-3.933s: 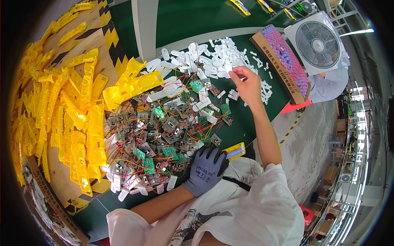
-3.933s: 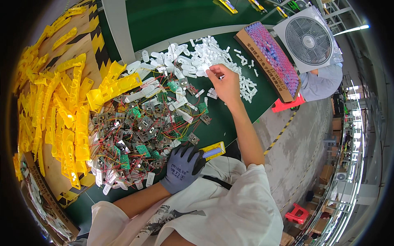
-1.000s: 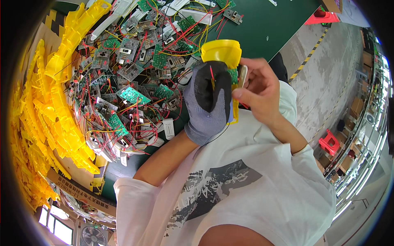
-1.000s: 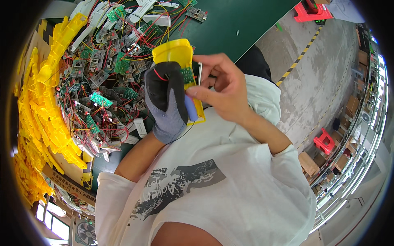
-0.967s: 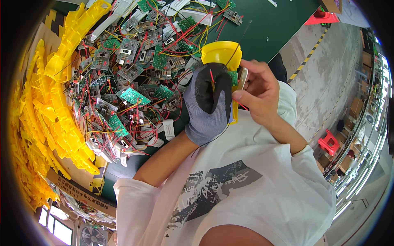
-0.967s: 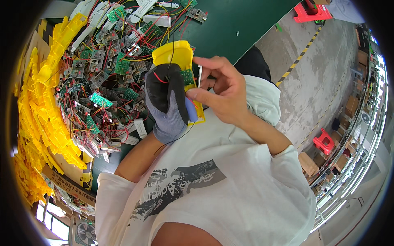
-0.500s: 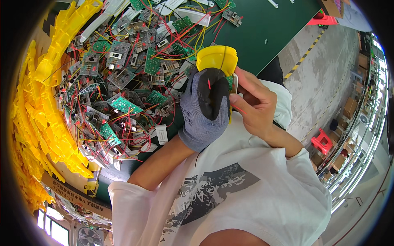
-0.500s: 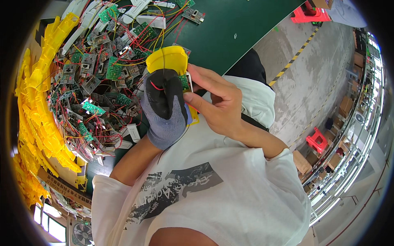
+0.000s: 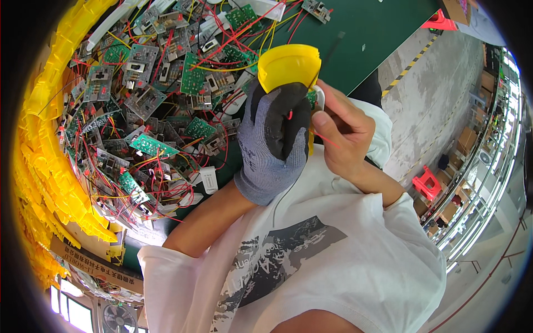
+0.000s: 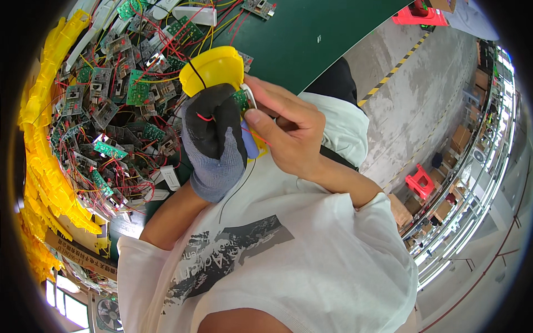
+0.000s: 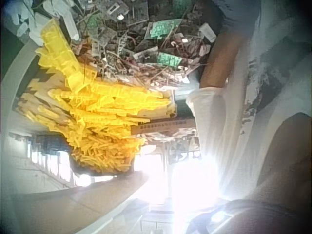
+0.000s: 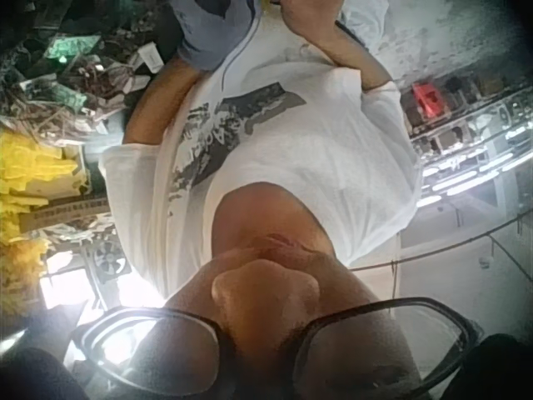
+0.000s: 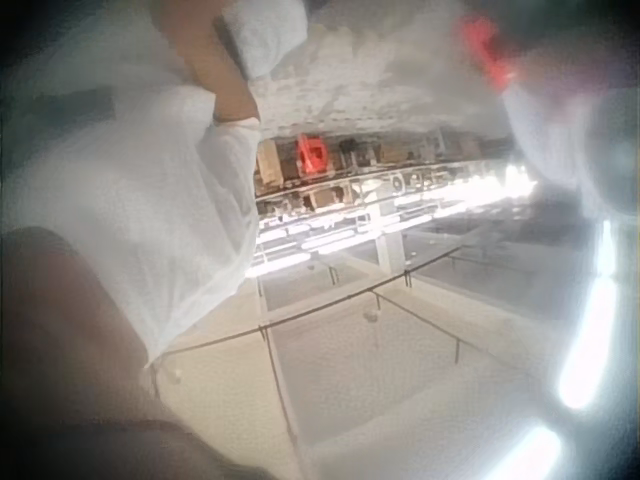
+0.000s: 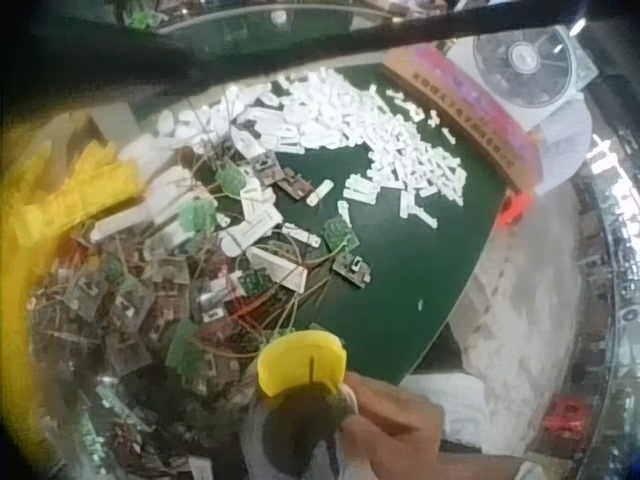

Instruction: Assembling internal electronic components into a yellow plastic housing at a factory workbench.

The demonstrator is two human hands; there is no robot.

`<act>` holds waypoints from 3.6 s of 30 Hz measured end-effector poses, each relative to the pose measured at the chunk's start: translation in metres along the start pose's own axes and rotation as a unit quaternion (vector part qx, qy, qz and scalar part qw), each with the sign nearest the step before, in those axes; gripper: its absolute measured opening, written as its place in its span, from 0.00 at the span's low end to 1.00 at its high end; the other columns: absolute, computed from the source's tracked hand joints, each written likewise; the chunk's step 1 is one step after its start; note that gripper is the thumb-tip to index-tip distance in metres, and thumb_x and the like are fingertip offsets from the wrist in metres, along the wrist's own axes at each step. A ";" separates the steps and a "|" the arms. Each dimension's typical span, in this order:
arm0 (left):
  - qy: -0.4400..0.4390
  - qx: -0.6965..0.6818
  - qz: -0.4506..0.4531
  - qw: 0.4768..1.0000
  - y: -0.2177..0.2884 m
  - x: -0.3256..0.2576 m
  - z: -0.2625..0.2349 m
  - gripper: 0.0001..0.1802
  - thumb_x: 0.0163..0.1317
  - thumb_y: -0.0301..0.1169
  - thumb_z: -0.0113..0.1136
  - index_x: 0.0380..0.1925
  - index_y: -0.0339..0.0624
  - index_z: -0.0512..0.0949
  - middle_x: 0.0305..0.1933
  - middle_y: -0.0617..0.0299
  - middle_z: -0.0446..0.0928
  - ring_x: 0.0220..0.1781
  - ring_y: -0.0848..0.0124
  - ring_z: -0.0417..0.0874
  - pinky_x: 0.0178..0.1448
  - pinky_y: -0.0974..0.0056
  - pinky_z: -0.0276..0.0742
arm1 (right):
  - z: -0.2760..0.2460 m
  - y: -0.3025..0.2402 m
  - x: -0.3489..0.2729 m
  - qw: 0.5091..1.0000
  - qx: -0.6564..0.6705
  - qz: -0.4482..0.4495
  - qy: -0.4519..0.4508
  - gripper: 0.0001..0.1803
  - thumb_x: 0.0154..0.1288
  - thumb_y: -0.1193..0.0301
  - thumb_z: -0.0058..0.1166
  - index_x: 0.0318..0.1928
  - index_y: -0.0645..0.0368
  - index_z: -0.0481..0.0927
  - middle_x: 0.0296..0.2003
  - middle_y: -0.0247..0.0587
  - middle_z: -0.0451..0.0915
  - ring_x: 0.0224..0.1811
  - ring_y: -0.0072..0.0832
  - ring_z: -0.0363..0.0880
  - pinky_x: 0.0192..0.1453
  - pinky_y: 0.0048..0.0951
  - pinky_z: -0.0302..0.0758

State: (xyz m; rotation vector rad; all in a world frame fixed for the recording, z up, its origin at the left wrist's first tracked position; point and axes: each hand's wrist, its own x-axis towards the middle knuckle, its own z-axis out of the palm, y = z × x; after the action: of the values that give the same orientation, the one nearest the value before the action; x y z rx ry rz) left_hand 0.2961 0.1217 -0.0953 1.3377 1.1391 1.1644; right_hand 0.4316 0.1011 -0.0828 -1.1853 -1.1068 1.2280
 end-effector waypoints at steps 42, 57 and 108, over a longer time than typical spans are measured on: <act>0.103 -0.105 0.007 0.989 -0.005 -0.007 0.006 0.15 0.60 0.19 0.54 0.48 0.34 0.73 0.45 0.53 0.74 0.47 0.63 0.78 0.51 0.63 0.74 | 0.008 -0.011 0.015 0.999 -0.006 0.038 -0.024 0.17 0.63 0.83 0.54 0.53 0.62 0.79 0.55 0.50 0.76 0.48 0.26 0.81 0.48 0.22 0.81; 0.033 0.034 0.048 0.998 -0.004 -0.008 -0.006 0.16 0.57 0.18 0.54 0.47 0.36 0.73 0.45 0.51 0.74 0.45 0.60 0.79 0.50 0.61 0.74 | 0.001 -0.006 0.013 0.980 -0.149 -0.112 -0.072 0.21 0.58 0.83 0.59 0.54 0.63 0.78 0.55 0.51 0.75 0.49 0.32 0.81 0.52 0.26 0.76; -0.108 0.106 0.038 0.988 -0.016 -0.005 -0.001 0.18 0.57 0.34 0.59 0.48 0.42 0.74 0.48 0.50 0.76 0.51 0.51 0.78 0.52 0.54 0.75 | 0.097 -0.159 0.198 0.772 0.272 -0.448 -0.361 0.34 0.73 0.48 0.34 0.55 0.69 0.74 0.51 0.59 0.75 0.53 0.44 0.75 0.57 0.40 0.71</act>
State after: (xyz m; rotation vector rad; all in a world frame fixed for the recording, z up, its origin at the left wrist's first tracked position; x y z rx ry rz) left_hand 0.2944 0.1180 -0.1112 1.6392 1.0840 0.9442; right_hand 0.3565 0.3061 0.0790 0.3529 -1.4567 1.0772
